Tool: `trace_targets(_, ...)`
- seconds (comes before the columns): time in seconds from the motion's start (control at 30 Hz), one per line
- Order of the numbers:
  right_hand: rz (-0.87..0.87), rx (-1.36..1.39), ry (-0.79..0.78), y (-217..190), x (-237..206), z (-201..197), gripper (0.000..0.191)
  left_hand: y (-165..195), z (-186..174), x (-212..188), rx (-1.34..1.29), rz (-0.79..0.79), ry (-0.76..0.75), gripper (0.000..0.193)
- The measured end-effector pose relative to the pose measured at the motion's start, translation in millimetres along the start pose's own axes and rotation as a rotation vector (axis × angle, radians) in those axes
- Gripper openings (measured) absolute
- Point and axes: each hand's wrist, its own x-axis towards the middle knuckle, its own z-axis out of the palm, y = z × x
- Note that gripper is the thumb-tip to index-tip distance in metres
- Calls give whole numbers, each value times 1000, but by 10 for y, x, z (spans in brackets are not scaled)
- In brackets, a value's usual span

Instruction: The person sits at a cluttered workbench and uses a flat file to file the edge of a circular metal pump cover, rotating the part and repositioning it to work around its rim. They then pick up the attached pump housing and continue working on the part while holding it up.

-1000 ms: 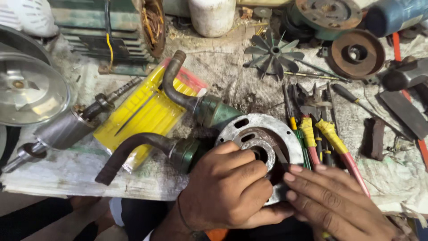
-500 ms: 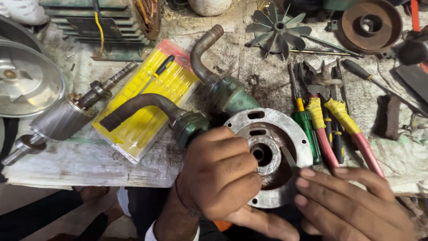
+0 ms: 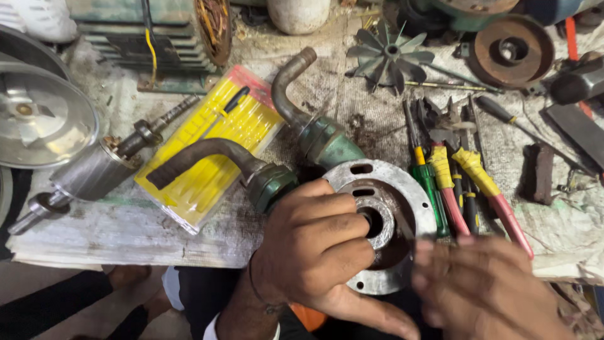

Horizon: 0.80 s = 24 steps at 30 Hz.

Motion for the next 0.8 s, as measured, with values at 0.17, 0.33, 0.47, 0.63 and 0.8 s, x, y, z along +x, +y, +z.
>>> trace_targets(0.17, 55, 8, 14, 10, -75, -10, 27, 2, 15, -5, -7, -2, 3, 71)
trace_targets(0.33, -30, -37, -16, 38, -9, -15, 28, 19, -4, -28, 2, -28, -28, 68)
trace_targets(0.47, -171, -31, -42, 86, 102, -13, 33, 38, 6, -27, -10, -53, -29, 68)
trace_targets(0.63, -108, 9, -73, 141, 93, -52, 28, 37, 19, -18, -12, -56, -27, 67)
trace_targets(0.8, -30, 12, -30, 143, -27, -60, 25, 29, 21, -14, -9, -35, -22, 71)
